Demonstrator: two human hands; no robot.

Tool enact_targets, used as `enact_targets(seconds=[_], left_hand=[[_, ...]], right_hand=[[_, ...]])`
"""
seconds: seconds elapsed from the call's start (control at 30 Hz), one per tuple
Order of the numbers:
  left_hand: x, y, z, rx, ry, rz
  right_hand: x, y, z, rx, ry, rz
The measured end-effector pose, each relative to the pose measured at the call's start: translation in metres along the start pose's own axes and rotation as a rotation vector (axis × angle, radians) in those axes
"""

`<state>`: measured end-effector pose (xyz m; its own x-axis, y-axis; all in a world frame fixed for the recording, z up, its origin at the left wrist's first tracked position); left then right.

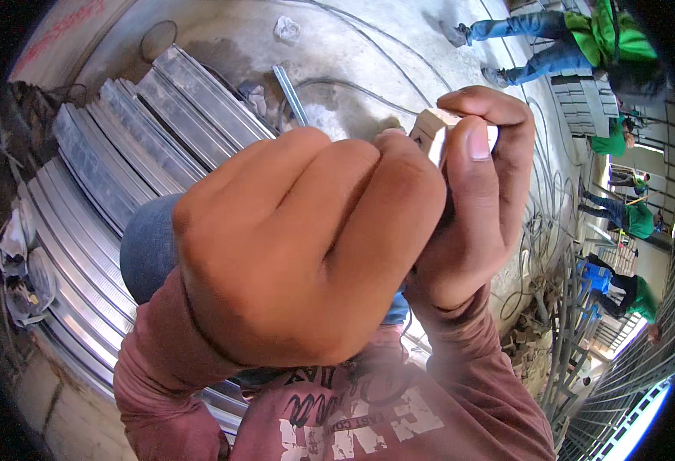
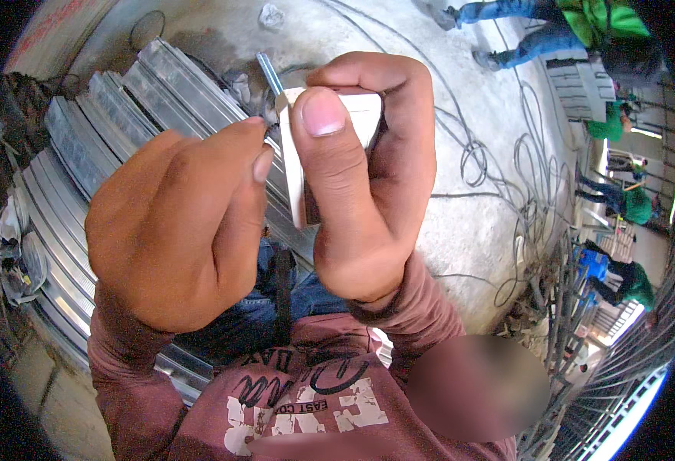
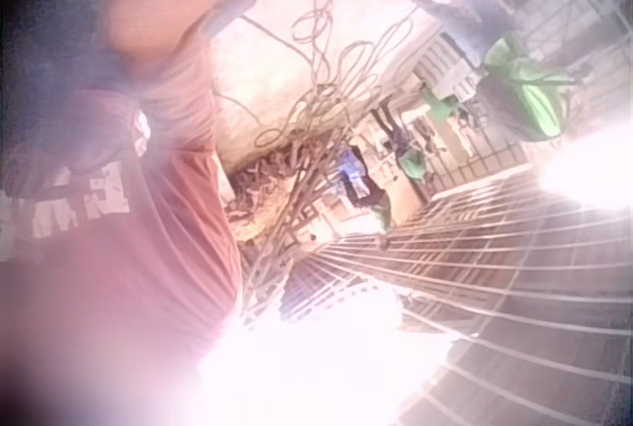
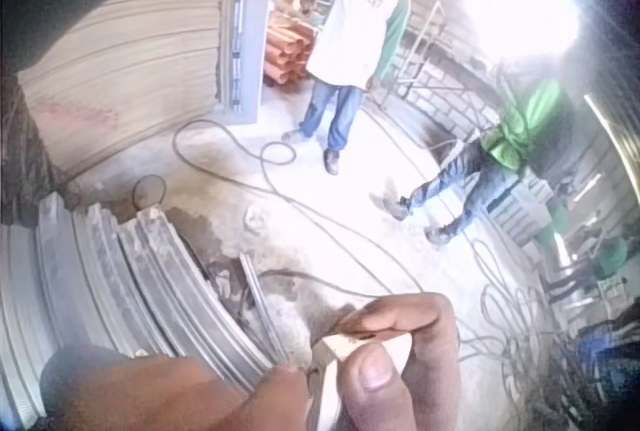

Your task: The person holds a small white rectangular device and uses a screwdriver to remove screws from its casing. They then open the casing to reveal the internal red and black components and continue to manipulate the device.

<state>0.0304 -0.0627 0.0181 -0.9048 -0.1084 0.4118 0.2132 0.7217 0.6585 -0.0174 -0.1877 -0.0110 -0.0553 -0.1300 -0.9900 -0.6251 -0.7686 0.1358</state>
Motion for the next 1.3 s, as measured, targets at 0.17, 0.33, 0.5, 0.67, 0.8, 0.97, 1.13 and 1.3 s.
enact_targets(seconds=[0.17, 0.33, 0.5, 0.67, 0.8, 0.97, 1.13, 1.3], left_hand=[[-0.008, -0.002, 0.002, 0.038, 0.053, 0.113], [-0.018, -0.005, 0.002, -0.001, 0.143, 0.285], [-0.02, -0.004, 0.001, 0.062, 0.136, 0.394], [-0.019, -0.001, 0.0, 0.028, 0.1, 0.388], [-0.019, 0.0, 0.001, 0.04, 0.086, 0.378], [-0.023, 0.0, -0.001, 0.023, 0.068, 0.385], [-0.026, -0.006, 0.001, -0.113, 0.123, 0.434], [-0.024, -0.012, 0.005, -0.024, 0.09, 0.389]], right_hand=[[0.002, -0.005, 0.006, -0.033, -0.152, -0.052], [0.019, -0.002, -0.002, -0.097, -0.168, -0.215], [0.015, -0.004, 0.0, -0.108, -0.19, -0.232], [0.013, -0.005, 0.001, -0.187, -0.226, -0.27], [0.017, -0.006, -0.001, -0.239, -0.237, -0.263], [0.017, -0.004, -0.009, -0.307, -0.233, -0.214], [0.013, 0.0, -0.012, -0.32, -0.134, -0.024], [0.021, 0.001, -0.011, -0.347, -0.219, -0.056]])
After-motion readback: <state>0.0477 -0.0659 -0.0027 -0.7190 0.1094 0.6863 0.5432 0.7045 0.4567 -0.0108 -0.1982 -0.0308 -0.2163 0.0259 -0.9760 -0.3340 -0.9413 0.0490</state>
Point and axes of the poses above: each hand's wrist, its own z-axis away from the middle knuckle, its own y-axis out of the back of the hand, x = y × z, the point moved 7 cm from there along -z, towards the middle knuckle, and after that the axes turned 7 degrees about -y, right-handed, at the moved point
